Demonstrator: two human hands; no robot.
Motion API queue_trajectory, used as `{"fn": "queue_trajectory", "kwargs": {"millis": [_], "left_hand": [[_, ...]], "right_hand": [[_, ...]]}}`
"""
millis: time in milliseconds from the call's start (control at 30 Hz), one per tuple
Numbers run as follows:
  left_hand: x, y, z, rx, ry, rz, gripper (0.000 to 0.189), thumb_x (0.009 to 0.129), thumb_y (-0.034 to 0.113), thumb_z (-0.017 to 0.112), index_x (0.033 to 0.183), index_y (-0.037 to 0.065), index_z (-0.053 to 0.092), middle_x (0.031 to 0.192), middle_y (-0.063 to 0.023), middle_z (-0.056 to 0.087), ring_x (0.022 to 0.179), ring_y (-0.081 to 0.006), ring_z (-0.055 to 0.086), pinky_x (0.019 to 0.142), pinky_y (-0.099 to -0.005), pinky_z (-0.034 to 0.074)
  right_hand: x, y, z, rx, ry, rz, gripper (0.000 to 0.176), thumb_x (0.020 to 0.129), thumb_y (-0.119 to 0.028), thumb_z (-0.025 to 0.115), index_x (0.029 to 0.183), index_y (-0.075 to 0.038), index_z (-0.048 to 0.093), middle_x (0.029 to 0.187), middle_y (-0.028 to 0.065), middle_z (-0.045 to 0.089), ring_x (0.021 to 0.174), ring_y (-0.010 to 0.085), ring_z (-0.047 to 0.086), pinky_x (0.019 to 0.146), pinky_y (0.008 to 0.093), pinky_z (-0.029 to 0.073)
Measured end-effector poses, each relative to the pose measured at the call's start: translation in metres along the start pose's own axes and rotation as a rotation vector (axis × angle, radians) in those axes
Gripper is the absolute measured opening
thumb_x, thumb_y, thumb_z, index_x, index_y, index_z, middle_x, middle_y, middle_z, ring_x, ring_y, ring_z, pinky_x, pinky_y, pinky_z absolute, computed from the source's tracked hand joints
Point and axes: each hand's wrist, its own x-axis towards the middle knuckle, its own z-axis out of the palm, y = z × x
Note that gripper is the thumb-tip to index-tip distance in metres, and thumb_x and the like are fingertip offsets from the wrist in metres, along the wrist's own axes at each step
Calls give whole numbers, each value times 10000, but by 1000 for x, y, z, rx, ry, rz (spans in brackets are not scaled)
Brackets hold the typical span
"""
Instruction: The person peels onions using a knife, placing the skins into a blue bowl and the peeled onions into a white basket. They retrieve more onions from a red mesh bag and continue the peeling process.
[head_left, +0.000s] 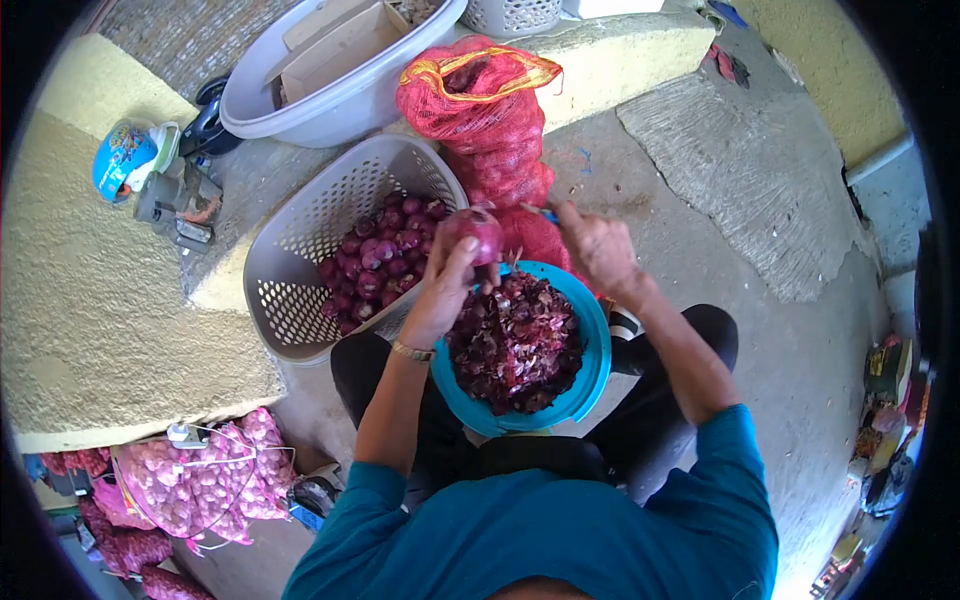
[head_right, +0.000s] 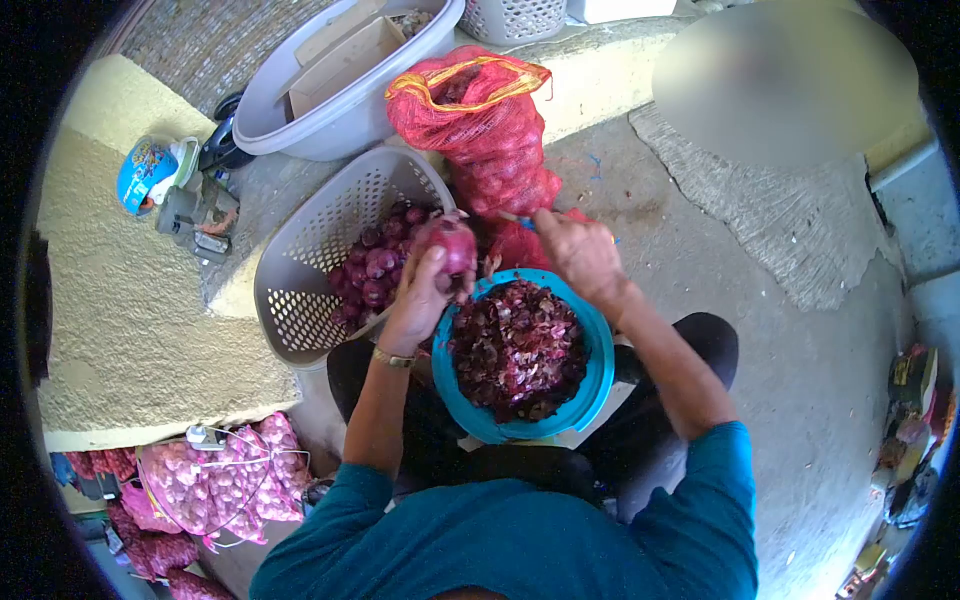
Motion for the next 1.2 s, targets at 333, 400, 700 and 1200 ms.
{"fn": "queue_trajectory", "kwargs": {"millis": [333, 400, 700, 1200], "left_hand": [[4, 3, -3, 138, -150, -12, 501, 973, 216, 604, 1376, 73, 343, 1050, -52, 558, 837, -117, 599, 693, -274, 517], [9, -8, -6, 221, -161, 28, 524, 963, 201, 621, 1379, 71, 331, 1170, -60, 503, 1036, -115, 546, 801, -278, 520], [18, -28, 5, 230, -16, 113, 499, 949, 206, 646, 1331, 83, 348, 1146, -57, 492, 1002, -114, 544, 701, -277, 540], [24, 0, -13, -235, -70, 80, 493, 990, 256, 554, 1423, 135, 352, 1223, -82, 574, 1011, -261, 654, 832, -357, 542]], "right_hand": [[7, -30, -24, 652, 122, 52, 358, 906, -263, 695, 1132, -8, 586, 838, 165, 635, 763, 319, 640, 666, 420, 481], [13, -33, -12, 906, 162, -9, 284, 877, -201, 742, 1030, 16, 642, 821, 112, 615, 764, 185, 603, 691, 354, 474], [13, -40, -4, 833, 288, -1, 133, 851, -52, 718, 917, 25, 631, 787, 129, 587, 691, 255, 574, 668, 343, 466], [-11, -25, -41, 738, -400, 77, 358, 944, -327, 656, 1076, 6, 645, 784, 80, 658, 703, 112, 623, 666, 309, 503]]}}
